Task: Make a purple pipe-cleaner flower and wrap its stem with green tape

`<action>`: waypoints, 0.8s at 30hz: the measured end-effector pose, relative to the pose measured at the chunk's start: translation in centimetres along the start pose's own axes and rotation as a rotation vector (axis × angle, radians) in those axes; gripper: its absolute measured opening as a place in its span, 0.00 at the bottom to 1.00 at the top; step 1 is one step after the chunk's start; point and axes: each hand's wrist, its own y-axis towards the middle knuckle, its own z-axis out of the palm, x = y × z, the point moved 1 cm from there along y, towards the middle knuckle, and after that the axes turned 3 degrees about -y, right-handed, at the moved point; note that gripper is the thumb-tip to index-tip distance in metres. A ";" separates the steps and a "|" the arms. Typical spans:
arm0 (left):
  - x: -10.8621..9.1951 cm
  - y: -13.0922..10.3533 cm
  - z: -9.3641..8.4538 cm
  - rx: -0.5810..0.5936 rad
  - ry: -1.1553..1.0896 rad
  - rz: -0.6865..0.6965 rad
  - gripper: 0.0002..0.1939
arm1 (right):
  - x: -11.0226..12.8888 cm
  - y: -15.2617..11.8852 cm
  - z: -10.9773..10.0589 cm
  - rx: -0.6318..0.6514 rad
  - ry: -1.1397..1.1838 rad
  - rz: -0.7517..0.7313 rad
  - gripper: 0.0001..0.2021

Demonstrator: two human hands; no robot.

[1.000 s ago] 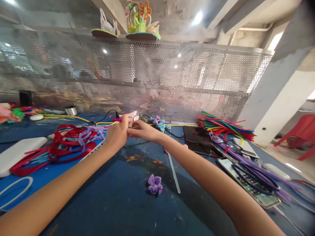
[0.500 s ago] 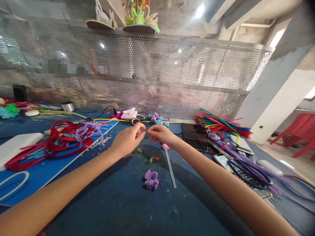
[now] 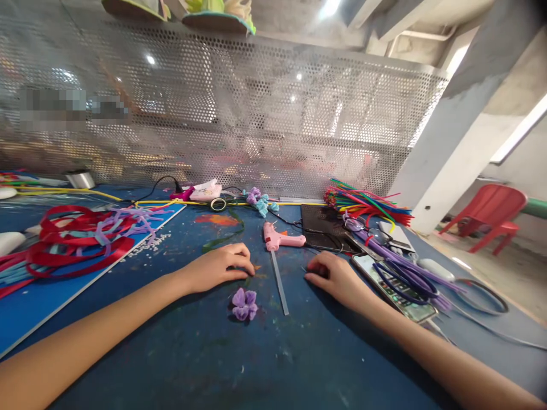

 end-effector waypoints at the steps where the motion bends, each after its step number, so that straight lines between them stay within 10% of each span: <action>1: 0.0 0.2 0.2 -0.021 0.014 0.007 0.10 | -0.2 -0.3 0.2 0.021 -0.007 0.004 0.02; 16: -1.4 2.2 1.9 -0.414 -0.127 -0.050 0.11 | 3.3 0.6 1.8 -0.118 0.197 -0.007 0.06; 24: -1.2 1.3 1.8 -0.437 -0.382 -0.112 0.13 | 6.6 3.9 5.2 -0.128 0.249 -0.326 0.04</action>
